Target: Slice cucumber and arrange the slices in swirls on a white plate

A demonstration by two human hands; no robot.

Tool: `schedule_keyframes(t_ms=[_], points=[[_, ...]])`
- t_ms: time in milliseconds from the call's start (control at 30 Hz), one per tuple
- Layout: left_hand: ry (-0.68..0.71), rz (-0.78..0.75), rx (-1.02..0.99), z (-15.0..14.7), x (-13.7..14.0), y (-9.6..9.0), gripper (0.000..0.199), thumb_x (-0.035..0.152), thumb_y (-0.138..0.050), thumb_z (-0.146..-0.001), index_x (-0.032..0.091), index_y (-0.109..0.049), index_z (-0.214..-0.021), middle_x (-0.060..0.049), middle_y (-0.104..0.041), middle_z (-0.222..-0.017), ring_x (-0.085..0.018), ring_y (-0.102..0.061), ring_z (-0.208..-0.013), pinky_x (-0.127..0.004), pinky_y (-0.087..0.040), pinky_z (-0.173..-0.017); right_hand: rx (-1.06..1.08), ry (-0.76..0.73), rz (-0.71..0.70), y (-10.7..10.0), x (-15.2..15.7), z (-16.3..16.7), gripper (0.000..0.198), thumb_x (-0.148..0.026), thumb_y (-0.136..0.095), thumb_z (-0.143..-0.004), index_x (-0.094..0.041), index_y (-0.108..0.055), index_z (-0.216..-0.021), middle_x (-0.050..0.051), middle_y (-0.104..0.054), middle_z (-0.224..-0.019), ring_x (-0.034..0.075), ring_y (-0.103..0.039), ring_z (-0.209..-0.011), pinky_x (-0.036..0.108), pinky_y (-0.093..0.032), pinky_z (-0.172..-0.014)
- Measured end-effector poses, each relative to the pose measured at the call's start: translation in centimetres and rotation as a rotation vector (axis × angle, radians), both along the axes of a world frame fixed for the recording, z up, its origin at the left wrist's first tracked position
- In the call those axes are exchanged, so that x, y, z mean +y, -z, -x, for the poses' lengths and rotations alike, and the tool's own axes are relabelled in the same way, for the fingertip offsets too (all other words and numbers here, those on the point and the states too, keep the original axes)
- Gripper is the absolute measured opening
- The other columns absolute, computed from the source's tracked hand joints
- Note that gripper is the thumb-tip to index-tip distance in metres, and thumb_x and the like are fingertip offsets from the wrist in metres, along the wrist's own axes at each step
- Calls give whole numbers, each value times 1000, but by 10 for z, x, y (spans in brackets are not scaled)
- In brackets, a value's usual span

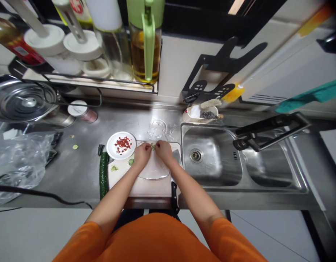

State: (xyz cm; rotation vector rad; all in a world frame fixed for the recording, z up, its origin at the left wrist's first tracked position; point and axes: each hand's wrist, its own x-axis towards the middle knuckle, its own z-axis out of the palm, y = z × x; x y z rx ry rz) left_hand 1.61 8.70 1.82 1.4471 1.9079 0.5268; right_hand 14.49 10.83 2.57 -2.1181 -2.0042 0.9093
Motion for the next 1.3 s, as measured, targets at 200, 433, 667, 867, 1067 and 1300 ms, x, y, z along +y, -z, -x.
schedule_keyframes(t_ms=[200, 433, 667, 867, 1067, 1300], points=[[24, -27, 12, -1, 0, 2, 17, 19, -54, -77, 19, -67, -88, -4, -71, -85, -19, -64, -80, -27, -44, -75, -39, -2, 5, -2, 0, 3, 20, -23, -46, -85, -16, -64, -88, 8, -64, -89, 17, -55, -76, 25, -31, -61], [81, -66, 71, -2, 0, 7, 17, 18, -51, -79, 19, -66, -87, -6, -69, -84, -19, -62, -80, -28, -42, -74, -82, -32, 20, -2, 0, 6, 21, -23, -42, -89, -15, -61, -93, 10, -61, -93, 19, -54, -80, 27, -33, -65], [90, -140, 128, -1, -2, 11, 17, 17, -50, -78, 16, -64, -88, -8, -65, -85, -20, -58, -83, -29, -42, -76, -97, -34, -8, -4, -3, 7, 18, -22, -40, -90, -17, -56, -97, 8, -59, -93, 19, -53, -81, 28, -32, -66], [171, -131, 151, 0, -2, 15, 19, 20, -48, -81, 16, -67, -82, -9, -63, -81, -20, -56, -82, -30, -41, -77, -107, -65, -43, -4, -6, 8, 20, -21, -37, -92, -17, -56, -92, 8, -59, -94, 18, -52, -80, 27, -31, -65], [177, -122, 174, 0, -1, 12, 23, 21, -47, -82, 15, -69, -81, -10, -64, -81, -19, -56, -81, -30, -40, -78, -117, -82, -53, -3, -6, 8, 23, -21, -36, -93, -16, -58, -93, 9, -58, -94, 18, -52, -80, 27, -32, -67], [180, -90, 170, 1, -2, 5, 23, 21, -48, -81, 16, -71, -84, -9, -67, -86, -20, -59, -84, -29, -42, -80, -52, -87, -78, -4, -10, 3, 23, -19, -37, -91, -16, -60, -90, 8, -59, -90, 17, -51, -81, 26, -32, -68]])
